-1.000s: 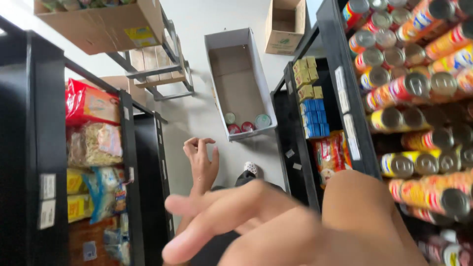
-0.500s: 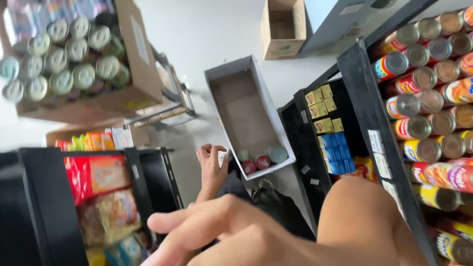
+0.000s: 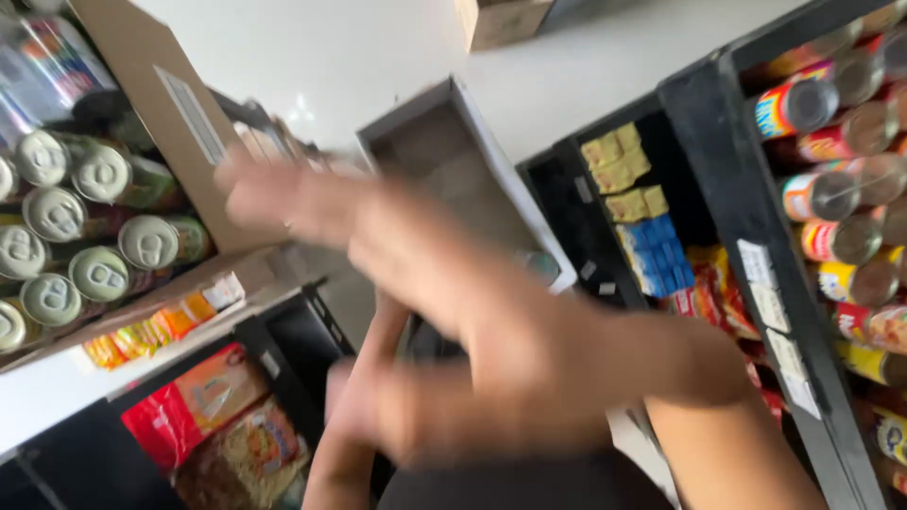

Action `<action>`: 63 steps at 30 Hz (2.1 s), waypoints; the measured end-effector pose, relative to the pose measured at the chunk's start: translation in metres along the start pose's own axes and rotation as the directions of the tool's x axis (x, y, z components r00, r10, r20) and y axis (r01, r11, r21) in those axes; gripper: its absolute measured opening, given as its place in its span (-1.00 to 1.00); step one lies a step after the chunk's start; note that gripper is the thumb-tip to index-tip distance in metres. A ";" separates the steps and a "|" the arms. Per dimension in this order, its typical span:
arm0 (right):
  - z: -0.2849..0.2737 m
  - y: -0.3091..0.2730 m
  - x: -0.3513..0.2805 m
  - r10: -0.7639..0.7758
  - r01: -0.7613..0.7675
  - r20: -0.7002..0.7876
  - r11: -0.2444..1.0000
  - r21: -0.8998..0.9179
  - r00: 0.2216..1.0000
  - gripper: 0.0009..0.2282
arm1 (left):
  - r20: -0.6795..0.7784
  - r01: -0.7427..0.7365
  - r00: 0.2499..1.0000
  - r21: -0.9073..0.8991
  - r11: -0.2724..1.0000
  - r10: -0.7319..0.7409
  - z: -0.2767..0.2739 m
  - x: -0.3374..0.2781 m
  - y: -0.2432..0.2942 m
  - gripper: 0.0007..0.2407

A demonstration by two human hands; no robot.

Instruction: Stocking canned goods onto grocery store shelves from a cardboard box.

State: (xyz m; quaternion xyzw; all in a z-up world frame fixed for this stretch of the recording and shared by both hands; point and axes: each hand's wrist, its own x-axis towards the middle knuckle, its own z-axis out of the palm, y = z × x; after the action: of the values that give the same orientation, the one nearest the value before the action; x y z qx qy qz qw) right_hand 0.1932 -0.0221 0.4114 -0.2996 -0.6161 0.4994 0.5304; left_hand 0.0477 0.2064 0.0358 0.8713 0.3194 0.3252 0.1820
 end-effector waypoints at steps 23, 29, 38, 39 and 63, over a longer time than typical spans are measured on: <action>-0.191 0.554 -0.241 0.364 -0.640 -0.531 0.517 -0.568 0.765 -0.72 | 0.471 -0.188 0.858 0.660 0.728 -0.206 0.338 -0.131 -0.116 -0.66; -0.214 0.553 -0.251 0.333 -0.588 -0.520 0.662 -0.465 0.787 -0.75 | 0.665 -0.152 0.578 0.658 0.738 -0.473 0.348 -0.105 -0.143 -0.63; -0.215 0.577 -0.233 0.436 -0.608 -0.510 0.759 -0.235 0.741 -0.83 | 0.624 0.163 0.509 0.606 0.779 -0.592 0.307 -0.058 -0.119 -0.41; -0.214 0.583 -0.233 0.449 -0.606 -0.498 0.766 -0.214 0.742 -0.84 | 0.609 0.248 0.502 0.579 0.776 -0.615 0.312 -0.061 -0.123 -0.35; -0.183 0.572 -0.205 0.323 -0.494 -0.449 0.071 -0.867 0.833 -0.24 | 0.479 0.445 0.641 0.405 0.798 -0.600 0.291 -0.025 -0.110 -0.23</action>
State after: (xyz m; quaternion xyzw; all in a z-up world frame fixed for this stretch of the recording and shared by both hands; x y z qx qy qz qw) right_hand 0.3286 0.0324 -0.2064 -0.7549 -0.6386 0.1090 0.1026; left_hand 0.1840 0.2374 -0.2435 0.8114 0.5254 -0.0696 0.2466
